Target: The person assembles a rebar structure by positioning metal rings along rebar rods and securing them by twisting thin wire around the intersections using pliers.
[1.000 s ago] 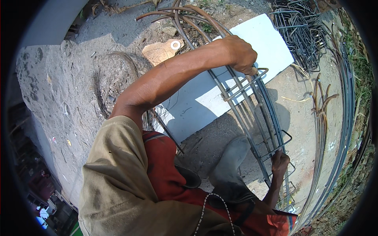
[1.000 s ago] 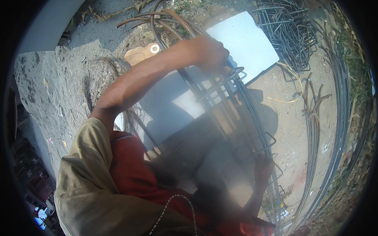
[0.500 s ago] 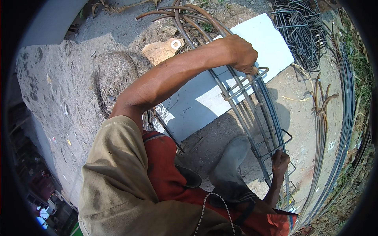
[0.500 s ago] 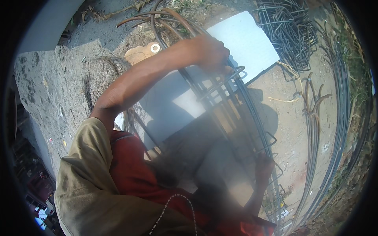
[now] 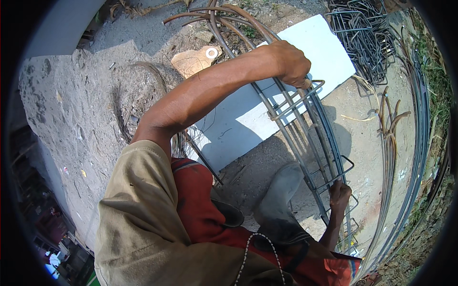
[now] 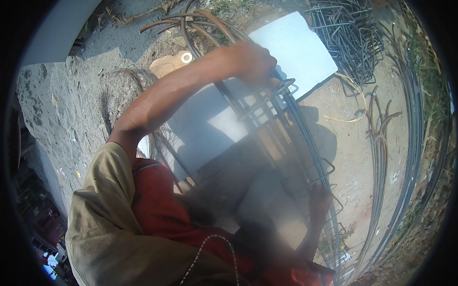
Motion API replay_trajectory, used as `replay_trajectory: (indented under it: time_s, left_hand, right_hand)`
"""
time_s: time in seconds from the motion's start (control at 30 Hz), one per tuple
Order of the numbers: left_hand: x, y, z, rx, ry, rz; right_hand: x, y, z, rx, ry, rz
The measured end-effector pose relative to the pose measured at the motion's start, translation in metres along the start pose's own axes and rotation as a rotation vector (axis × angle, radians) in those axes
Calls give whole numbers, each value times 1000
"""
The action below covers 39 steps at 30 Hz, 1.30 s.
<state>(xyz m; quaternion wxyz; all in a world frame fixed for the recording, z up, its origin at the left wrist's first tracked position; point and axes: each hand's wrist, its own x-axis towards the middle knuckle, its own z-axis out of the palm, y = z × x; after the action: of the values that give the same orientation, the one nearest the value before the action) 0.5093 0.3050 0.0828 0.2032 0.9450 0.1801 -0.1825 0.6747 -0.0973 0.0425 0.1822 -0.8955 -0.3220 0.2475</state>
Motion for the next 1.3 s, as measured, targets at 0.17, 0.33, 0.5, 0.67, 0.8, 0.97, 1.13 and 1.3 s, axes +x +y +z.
replay_trajectory:
  time_s: [0.17,0.33,0.5,0.67,0.8,0.97,1.13,1.3]
  left_hand:
    - [0,0,-1,16,-6,8]
    - [-3,1,-5,1,-8,10]
    - [-2,0,-2,-8,-22,-12]
    - [-2,1,-3,-17,-21,-16]
    - [-2,1,-4,-18,-15,-17]
    - [-1,3,-5,-33,-22,-5]
    - [2,2,-3,9,14,8]
    - [2,1,-2,-6,-7,2]
  right_hand:
    - [0,0,0,4,9,0]
    - [1,-6,0,-24,21,-42]
    - [1,-4,0,1,-2,-43]
    - [1,3,1,-1,6,-55]
    - [1,8,2,2,9,-48]
    - [1,-1,0,48,-5,-31]
    - [1,-6,-3,24,-11,6]
    - [1,-9,-2,26,-7,-10]
